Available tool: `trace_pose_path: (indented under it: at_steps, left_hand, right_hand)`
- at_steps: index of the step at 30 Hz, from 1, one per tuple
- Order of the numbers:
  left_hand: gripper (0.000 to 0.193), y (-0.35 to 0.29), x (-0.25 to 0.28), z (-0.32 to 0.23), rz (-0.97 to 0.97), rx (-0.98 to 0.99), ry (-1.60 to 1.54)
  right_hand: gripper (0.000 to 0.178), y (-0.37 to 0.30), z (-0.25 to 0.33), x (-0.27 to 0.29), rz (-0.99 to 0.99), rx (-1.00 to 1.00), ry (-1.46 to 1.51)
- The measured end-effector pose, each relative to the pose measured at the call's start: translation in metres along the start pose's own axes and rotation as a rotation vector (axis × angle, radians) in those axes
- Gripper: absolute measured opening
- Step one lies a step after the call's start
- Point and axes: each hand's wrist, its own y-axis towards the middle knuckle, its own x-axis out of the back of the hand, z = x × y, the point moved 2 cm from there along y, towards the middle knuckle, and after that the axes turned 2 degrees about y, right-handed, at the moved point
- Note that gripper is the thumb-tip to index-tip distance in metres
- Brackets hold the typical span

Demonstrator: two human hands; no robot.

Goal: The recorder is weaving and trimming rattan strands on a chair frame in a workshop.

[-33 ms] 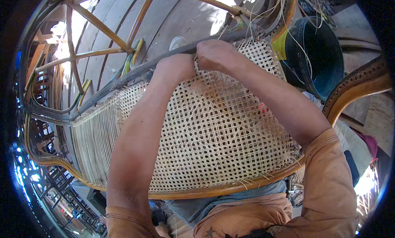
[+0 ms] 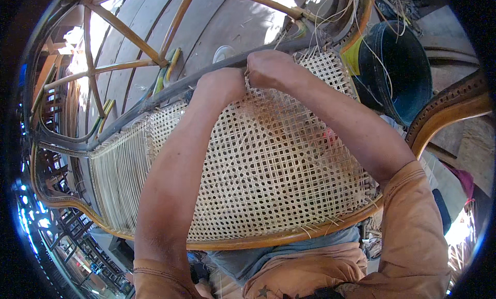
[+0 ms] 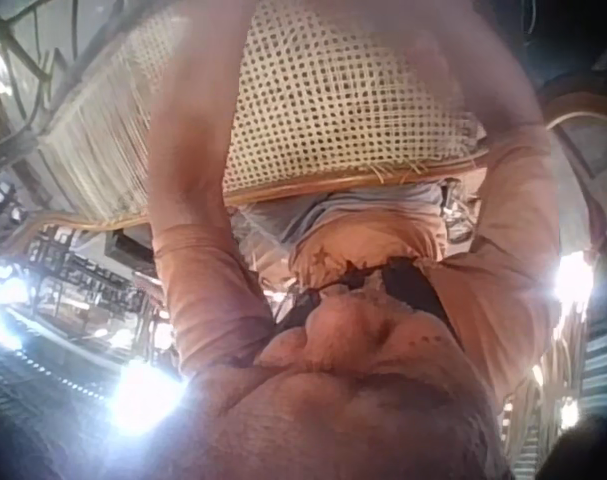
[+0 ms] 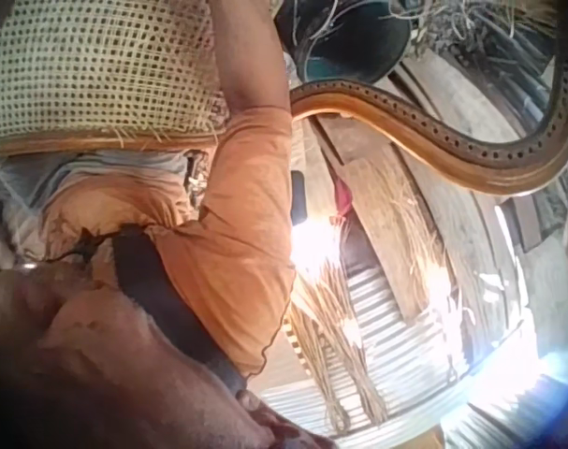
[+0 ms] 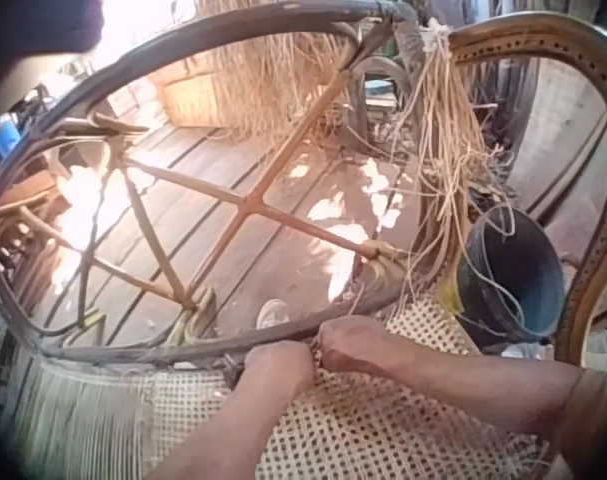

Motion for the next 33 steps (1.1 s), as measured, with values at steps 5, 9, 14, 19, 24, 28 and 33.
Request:
trace_pose_path:
  at_steps: [5,9,14,19,24,28,33]
  left_hand:
    - [0.028,-0.010,-0.013,0.007,-0.123,-0.076,-0.027]
    - [0.030,-0.006,-0.004,0.009,-0.021,0.072,-0.074]
    - [0.031,-0.056,0.010,0.052,0.109,0.224,-0.010]
    - [0.038,-0.062,0.007,0.052,-0.110,0.177,-0.098]
    - [0.028,-0.035,0.003,0.020,0.010,0.101,-0.035]
    - [0.026,-0.025,0.008,0.009,0.008,0.044,0.015]
    - [0.025,-0.012,0.002,-0.005,0.015,-0.018,0.075]
  right_hand:
    - [0.012,0.000,0.001,-0.010,0.026,-0.011,-0.061]
    - [0.016,-0.006,0.007,-0.016,-0.084,0.074,-0.233]
    - [0.020,-0.014,0.026,-0.015,-0.396,0.292,0.182]
    - [0.029,-0.013,0.018,-0.025,0.004,0.069,0.588]
    - [0.018,-0.018,-0.009,-0.020,0.063,0.026,0.425]
    - [0.016,-0.016,-0.007,-0.019,-0.006,-0.025,0.391]
    - [0.017,-0.006,0.001,-0.019,0.071,-0.046,0.239]
